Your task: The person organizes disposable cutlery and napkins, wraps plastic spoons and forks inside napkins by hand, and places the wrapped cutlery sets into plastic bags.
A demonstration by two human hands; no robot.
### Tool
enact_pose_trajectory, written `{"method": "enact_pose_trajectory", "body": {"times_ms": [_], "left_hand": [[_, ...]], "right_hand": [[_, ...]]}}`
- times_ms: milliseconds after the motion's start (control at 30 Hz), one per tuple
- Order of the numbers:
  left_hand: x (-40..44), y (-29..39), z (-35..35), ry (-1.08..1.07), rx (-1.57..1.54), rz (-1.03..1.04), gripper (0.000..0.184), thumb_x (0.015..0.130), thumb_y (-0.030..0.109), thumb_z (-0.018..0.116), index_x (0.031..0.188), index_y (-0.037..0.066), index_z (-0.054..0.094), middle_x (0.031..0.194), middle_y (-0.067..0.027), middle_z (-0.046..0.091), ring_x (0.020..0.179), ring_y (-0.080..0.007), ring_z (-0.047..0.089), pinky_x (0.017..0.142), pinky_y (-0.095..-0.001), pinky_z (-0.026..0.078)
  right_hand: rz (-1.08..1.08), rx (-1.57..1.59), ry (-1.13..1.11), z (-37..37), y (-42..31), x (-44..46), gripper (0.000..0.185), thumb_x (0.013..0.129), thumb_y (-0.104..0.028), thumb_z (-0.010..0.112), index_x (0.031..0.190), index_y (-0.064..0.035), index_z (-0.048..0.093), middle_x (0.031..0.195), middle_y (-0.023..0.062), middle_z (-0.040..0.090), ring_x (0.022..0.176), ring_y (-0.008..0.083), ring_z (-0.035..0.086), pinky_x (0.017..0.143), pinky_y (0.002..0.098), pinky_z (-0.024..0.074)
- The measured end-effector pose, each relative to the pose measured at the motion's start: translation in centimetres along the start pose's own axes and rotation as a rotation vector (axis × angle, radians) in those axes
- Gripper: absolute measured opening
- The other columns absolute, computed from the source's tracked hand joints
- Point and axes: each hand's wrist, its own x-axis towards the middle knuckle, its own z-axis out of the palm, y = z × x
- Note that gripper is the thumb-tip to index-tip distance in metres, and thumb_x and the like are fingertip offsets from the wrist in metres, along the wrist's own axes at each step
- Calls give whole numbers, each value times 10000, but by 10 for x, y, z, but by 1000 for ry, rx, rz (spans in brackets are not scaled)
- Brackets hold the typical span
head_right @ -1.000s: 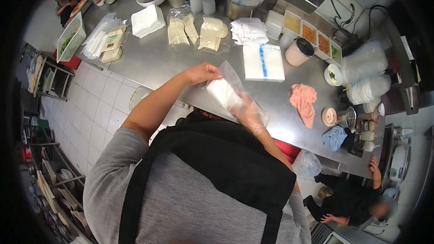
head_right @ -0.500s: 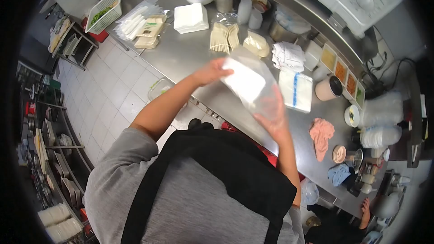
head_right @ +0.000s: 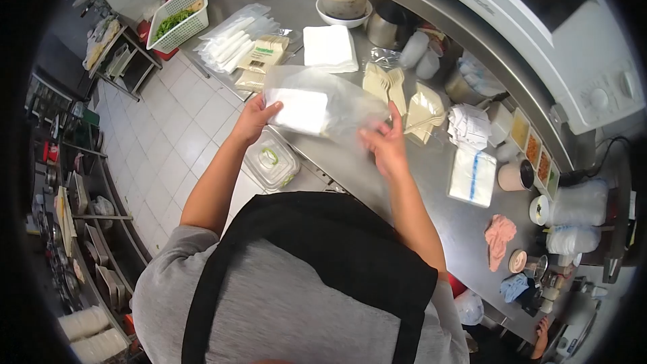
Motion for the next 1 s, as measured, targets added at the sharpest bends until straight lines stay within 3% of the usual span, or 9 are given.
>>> {"method": "enact_pose_trajectory", "body": {"times_ms": [67,100,200,233,333,600,800,933,1000], "left_hand": [[5,0,-24,34,-6,-11,322,904,77,602,1200,-27,528,1059,-71,651,930,-121,608,844,-274,479],[8,2,-36,61,-51,-20,323,904,76,600,1202,-26,527,1058,-73,651,932,-123,609,846,-275,479],[12,9,-60,104,-126,-29,318,900,75,603,1195,-21,531,1048,-72,650,923,-130,614,844,-282,483],[13,11,-63,104,-144,-17,311,899,76,605,1188,-20,536,1043,-68,651,917,-128,613,840,-283,483],[20,-3,-79,85,-93,14,298,898,82,613,1173,-14,551,1036,-61,654,907,-116,607,830,-279,483],[74,34,-148,201,127,194,289,888,73,615,1164,0,572,1015,-49,655,885,-105,593,812,-266,478],[196,49,-246,695,-96,265,259,851,124,647,1062,4,557,994,-103,645,865,-197,631,718,-329,540],[252,28,-287,966,-164,87,428,833,153,656,1179,-22,475,1169,-171,558,877,-301,639,571,-362,598],[248,36,-281,953,-108,-108,538,824,199,692,1258,-5,448,1245,-196,506,1047,-352,569,721,-448,575]], "right_hand": [[-30,91,61,-1,13,32,659,828,53,617,1397,-121,333,1138,155,589,960,200,608,806,313,502],[-149,141,48,-10,17,46,500,877,5,564,1332,-109,394,1105,151,591,902,191,627,769,306,533],[-120,251,16,-1,2,54,432,922,-61,510,1334,-107,388,1114,155,590,928,204,628,781,327,541],[-17,197,4,21,-6,46,468,943,-156,531,1361,-79,334,1095,153,607,924,225,631,767,363,542],[191,156,-36,82,6,33,560,907,-88,573,1392,-69,292,1075,145,614,892,213,637,758,353,541],[-72,-230,35,67,61,48,559,836,53,600,1347,-31,389,912,82,626,747,138,616,689,261,521],[-359,-768,110,10,101,17,327,836,30,604,1158,-17,574,859,52,614,711,111,578,656,235,493],[-420,-952,159,19,93,9,295,838,3,624,1131,-28,606,878,44,621,722,101,570,672,229,481],[-427,-936,184,18,93,9,297,828,3,631,1122,-35,611,862,49,624,720,104,572,666,234,481]]}}
